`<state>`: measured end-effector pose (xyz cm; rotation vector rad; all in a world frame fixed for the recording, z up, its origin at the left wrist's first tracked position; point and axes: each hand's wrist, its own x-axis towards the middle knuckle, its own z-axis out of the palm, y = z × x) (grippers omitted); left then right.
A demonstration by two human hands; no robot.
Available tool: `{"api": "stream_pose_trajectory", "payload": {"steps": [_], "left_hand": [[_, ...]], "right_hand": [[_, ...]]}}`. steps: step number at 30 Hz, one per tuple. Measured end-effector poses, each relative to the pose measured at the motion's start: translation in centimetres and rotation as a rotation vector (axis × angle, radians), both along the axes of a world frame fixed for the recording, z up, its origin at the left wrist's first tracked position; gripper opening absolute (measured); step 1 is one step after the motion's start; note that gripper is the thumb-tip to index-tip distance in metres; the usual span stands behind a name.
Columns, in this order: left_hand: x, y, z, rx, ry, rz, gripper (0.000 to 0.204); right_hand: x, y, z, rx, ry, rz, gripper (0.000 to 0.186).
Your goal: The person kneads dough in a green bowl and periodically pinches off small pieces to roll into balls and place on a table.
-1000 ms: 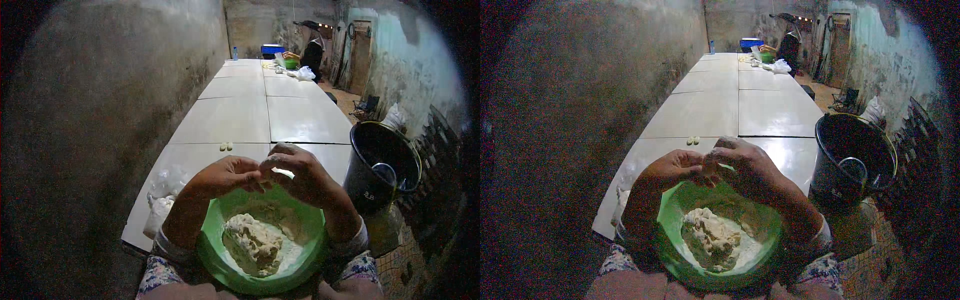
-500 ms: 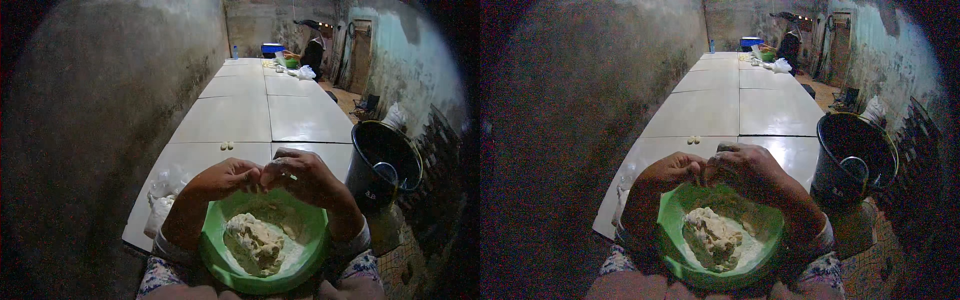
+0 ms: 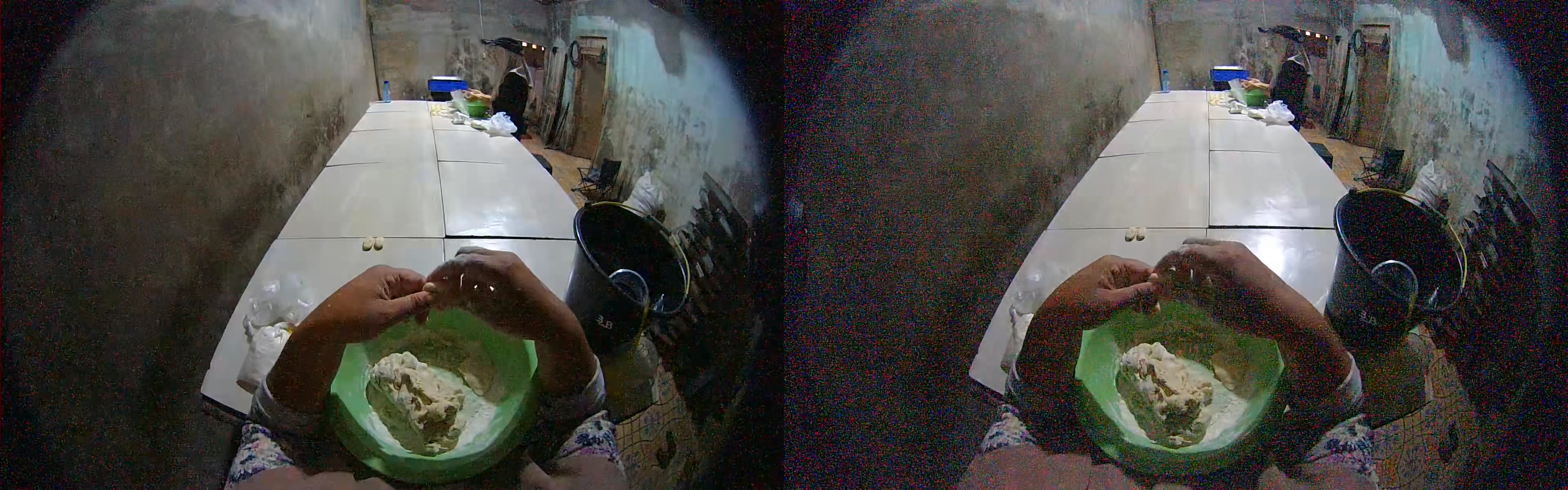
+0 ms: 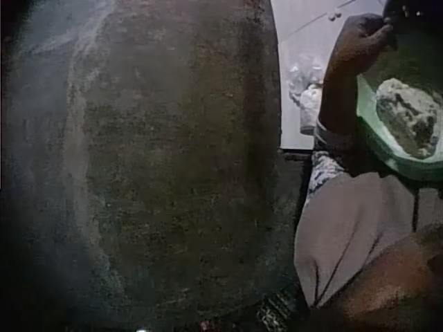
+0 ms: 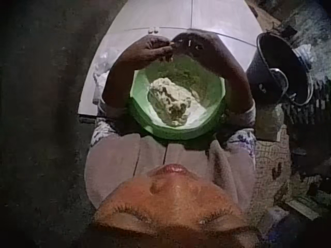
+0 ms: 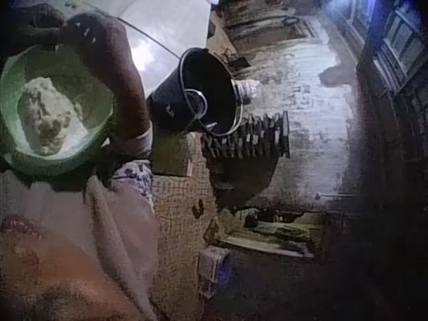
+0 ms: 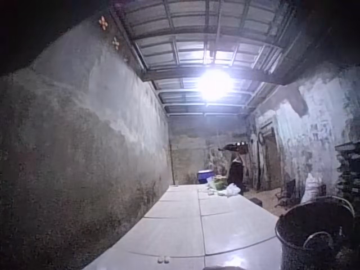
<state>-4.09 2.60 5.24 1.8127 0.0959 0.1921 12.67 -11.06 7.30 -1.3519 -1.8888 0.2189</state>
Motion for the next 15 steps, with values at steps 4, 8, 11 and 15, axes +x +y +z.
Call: {"api": "stream_pose_trajectory", "payload": {"steps": [4,8,11,15], "left_hand": [[-0.1,-0.3,-0.1,0.009,-0.043,-0.085,0.024],[0.0,-0.2,0.7,-0.163,0.076,-0.161,0.028],[0.6,0.1,0.0,0.039,0.005,-0.096,0.027],[0.1,-0.6,0.3,-0.023,0.012,0.011,0.024]], "right_hand": [[0.2,-0.1,0.2,0.072,-0.032,0.064,0.011],[0.7,-0.2,0.3,0.071,-0.048,0.104,0.010],[0.3,0.0,0.2,-0.011,0.015,0.117,0.012],[-0.4,-0.5,0.9,-0.122,0.051,-0.056,0.013]]}}
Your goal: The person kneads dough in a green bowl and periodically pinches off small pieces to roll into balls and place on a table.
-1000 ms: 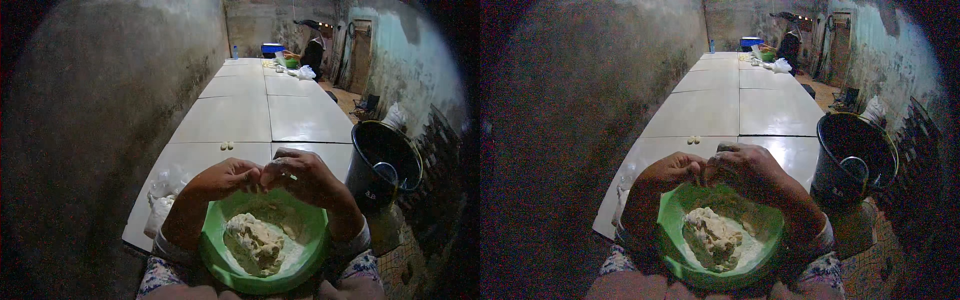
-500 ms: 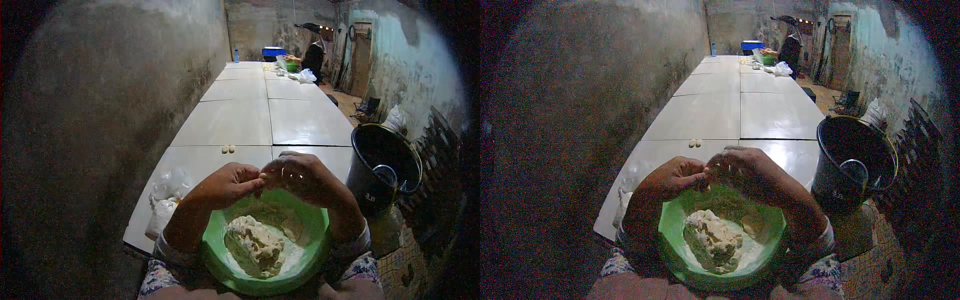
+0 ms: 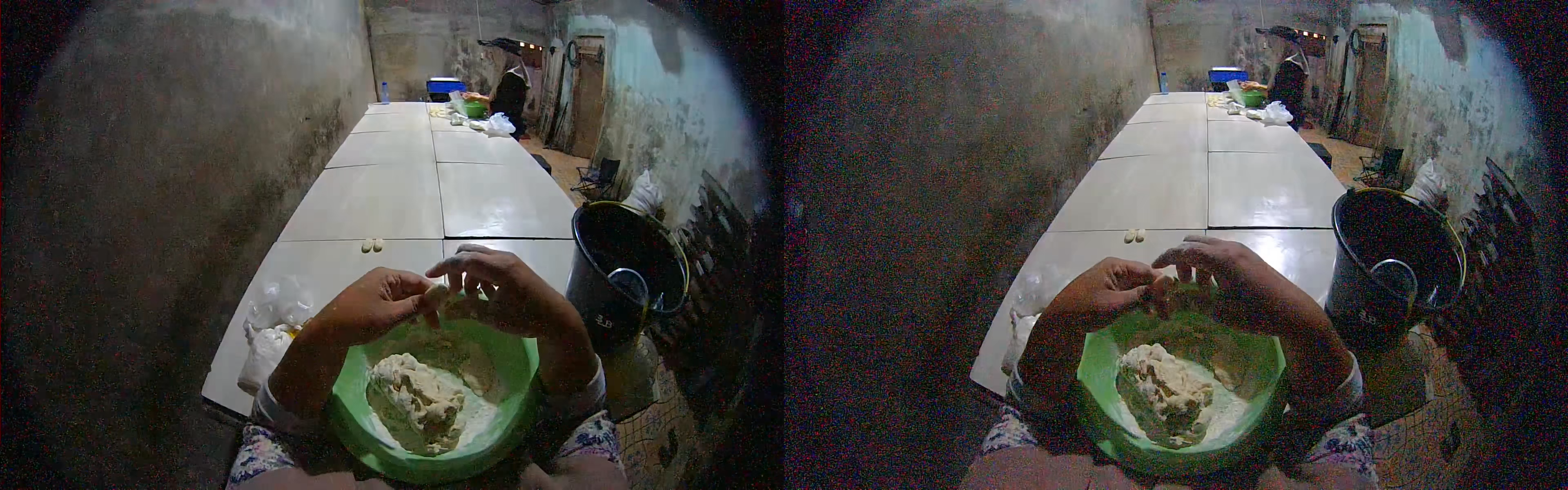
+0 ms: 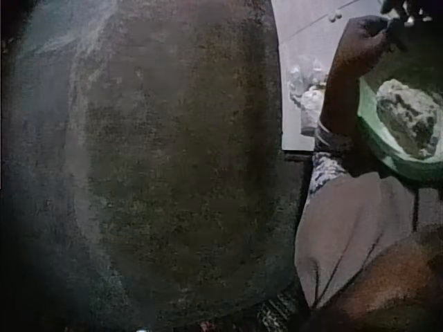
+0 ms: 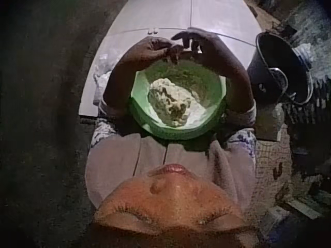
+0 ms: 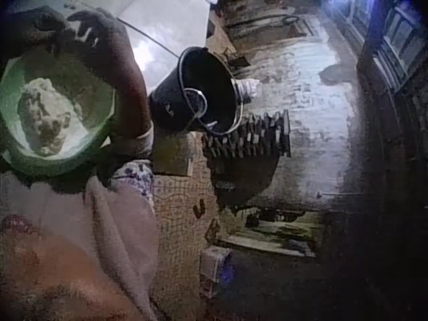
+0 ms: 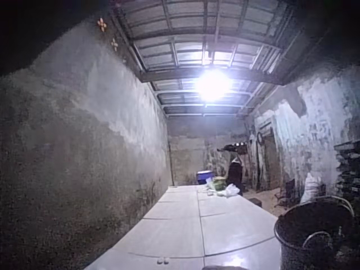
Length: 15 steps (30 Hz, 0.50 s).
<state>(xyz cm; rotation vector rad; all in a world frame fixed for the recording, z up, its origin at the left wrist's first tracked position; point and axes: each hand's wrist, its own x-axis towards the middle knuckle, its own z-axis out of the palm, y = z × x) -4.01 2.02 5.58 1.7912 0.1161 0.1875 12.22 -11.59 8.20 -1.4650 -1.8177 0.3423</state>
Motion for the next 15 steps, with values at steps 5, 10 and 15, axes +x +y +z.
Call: {"api": "stream_pose_trajectory", "payload": {"steps": [5,10,15], "left_hand": [[0.4,-0.3,-0.6,0.029,-0.004,-0.004,0.025],[0.4,-0.8,-1.1,0.180,-0.098,-0.145,0.028],[0.2,-0.9,-0.8,0.257,-0.034,-0.041,0.029]], "right_hand": [[1.0,0.7,-1.3,0.134,-0.033,0.116,0.012],[0.7,0.6,-0.9,0.165,-0.086,0.066,0.009],[0.3,0.4,-0.9,0.094,0.081,0.100,0.009]]}}
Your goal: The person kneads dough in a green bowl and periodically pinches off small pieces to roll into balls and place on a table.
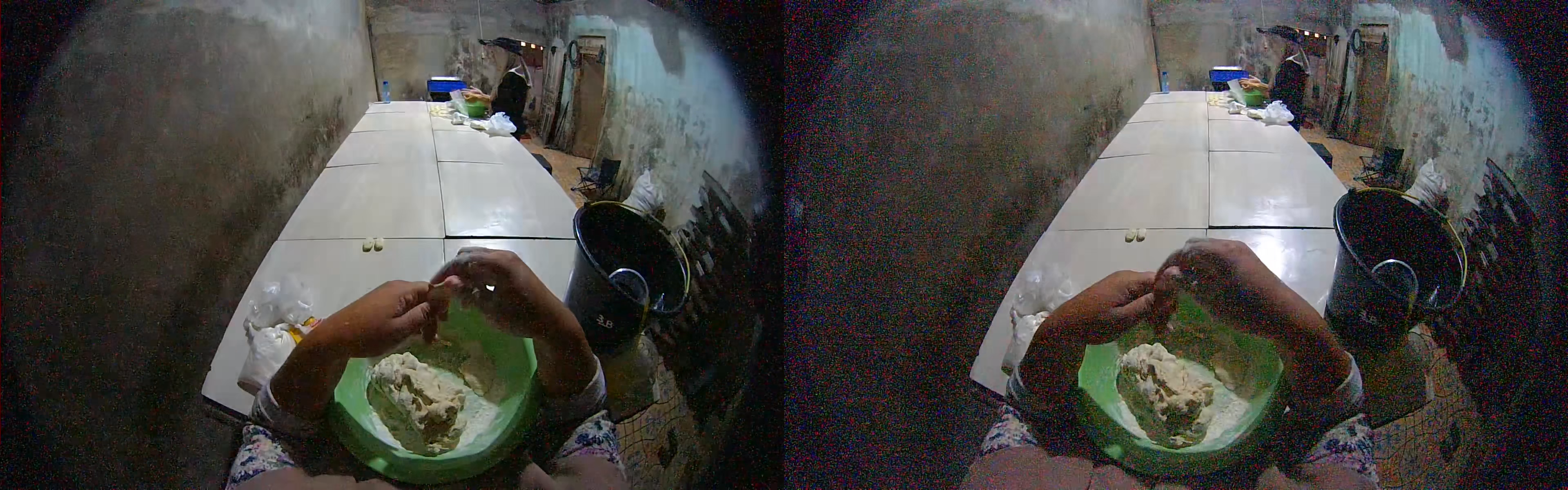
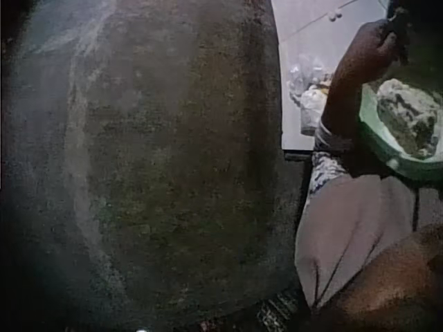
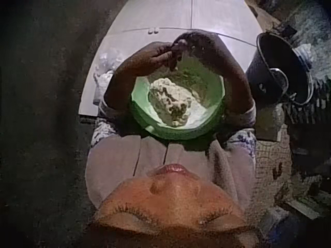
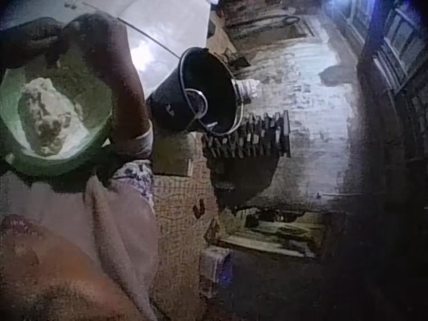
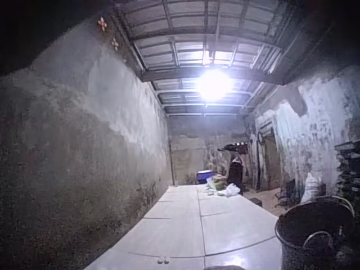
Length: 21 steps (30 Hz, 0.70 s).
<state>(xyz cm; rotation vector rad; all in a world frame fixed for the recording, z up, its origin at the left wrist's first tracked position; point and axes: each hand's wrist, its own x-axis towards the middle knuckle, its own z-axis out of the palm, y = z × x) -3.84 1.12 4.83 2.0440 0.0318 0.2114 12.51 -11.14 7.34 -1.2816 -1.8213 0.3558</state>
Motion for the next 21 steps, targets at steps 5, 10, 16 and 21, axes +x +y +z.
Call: {"api": "stream_pose_trajectory", "payload": {"steps": [5,10,16,21], "left_hand": [[0.2,0.2,-0.7,0.117,0.012,0.011,0.028],[0.4,-0.3,-1.0,0.084,-0.056,-0.023,0.027],[0.5,0.3,-0.6,-0.227,0.032,-0.110,0.038],[0.3,-0.1,-0.3,-0.265,-0.002,-0.004,0.039]], "right_hand": [[-0.4,0.1,-0.3,-0.126,-0.016,-0.078,0.011],[0.4,0.3,-0.9,-0.106,-0.034,-0.097,0.009],[0.8,0.0,-0.4,-0.074,-0.034,-0.011,0.007],[0.4,-0.2,0.3,-0.166,0.257,-0.027,0.019]]}}
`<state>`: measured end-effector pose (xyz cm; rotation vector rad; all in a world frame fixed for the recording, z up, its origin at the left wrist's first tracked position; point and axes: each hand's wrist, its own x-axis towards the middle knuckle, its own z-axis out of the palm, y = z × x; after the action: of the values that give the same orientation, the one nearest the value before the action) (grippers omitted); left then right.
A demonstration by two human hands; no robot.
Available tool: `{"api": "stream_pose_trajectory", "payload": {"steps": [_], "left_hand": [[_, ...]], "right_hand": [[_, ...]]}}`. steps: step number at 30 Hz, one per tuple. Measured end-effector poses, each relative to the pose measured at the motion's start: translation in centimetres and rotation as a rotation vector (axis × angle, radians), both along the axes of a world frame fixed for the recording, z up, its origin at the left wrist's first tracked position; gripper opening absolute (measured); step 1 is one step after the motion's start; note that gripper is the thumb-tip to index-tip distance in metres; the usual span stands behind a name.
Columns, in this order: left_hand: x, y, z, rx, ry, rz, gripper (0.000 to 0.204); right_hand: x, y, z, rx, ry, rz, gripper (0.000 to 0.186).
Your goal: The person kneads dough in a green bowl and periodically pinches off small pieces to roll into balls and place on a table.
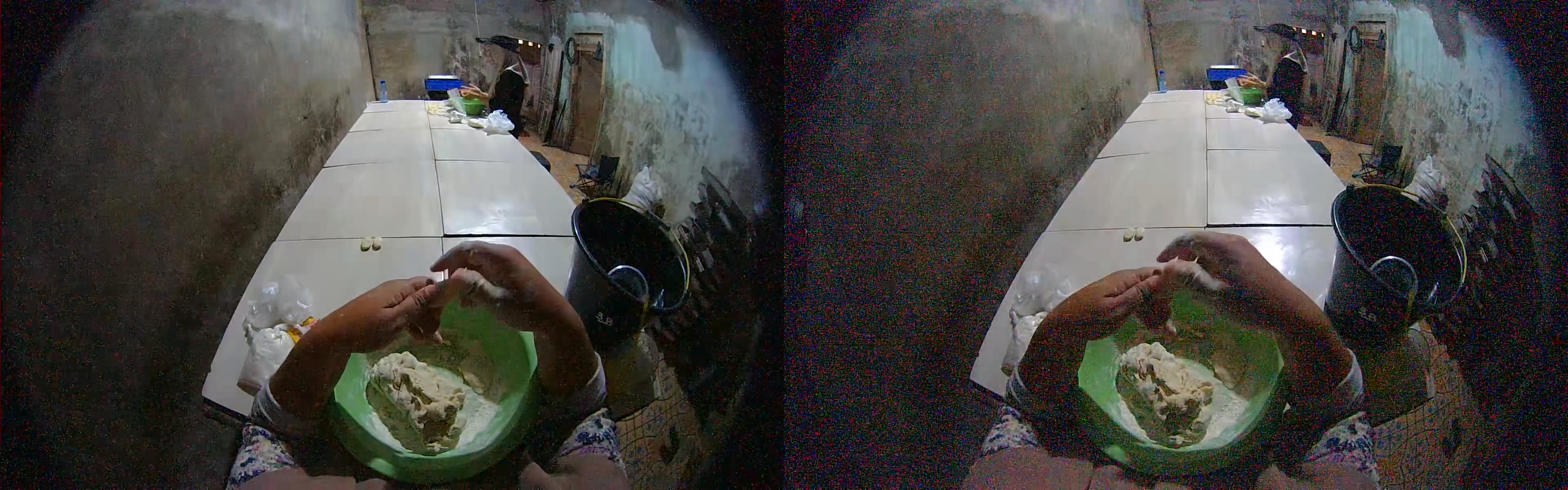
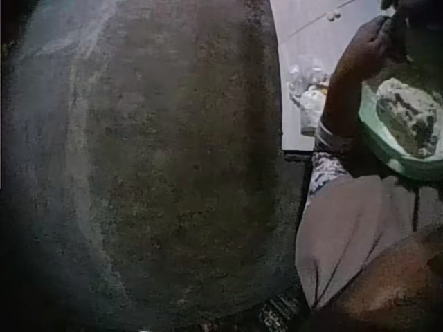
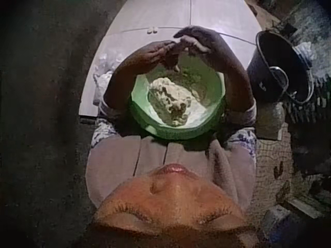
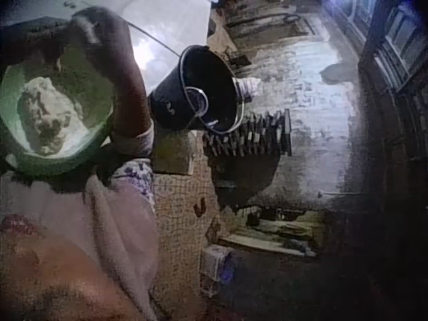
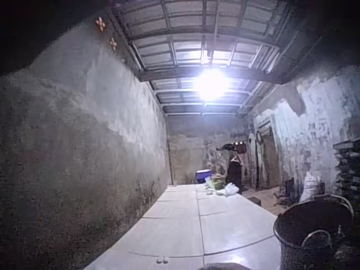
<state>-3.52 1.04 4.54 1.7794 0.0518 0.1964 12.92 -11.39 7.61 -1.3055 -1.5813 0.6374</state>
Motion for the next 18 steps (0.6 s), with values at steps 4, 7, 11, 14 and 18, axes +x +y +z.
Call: {"api": "stream_pose_trajectory", "payload": {"steps": [4,7,11,14,18], "left_hand": [[0.2,0.2,-0.3,0.108,-0.012,-0.033,0.039],[0.2,0.1,-0.2,0.029,-0.010,-0.029,0.037],[0.0,0.8,-0.7,0.031,-0.060,-0.083,0.035],[0.1,0.4,-0.6,0.186,-0.061,-0.082,0.031],[0.1,-0.2,0.2,0.177,-0.010,-0.048,0.028]], "right_hand": [[0.4,0.3,-0.4,0.049,-0.171,0.098,0.020],[0.7,0.4,-1.2,-0.028,-0.051,0.032,0.015],[0.0,0.5,-0.6,0.012,-0.247,-0.096,0.009],[-0.1,0.5,-0.9,-0.020,-0.143,-0.053,0.009],[0.5,0.3,-0.9,0.005,-0.149,-0.034,0.011]]}}
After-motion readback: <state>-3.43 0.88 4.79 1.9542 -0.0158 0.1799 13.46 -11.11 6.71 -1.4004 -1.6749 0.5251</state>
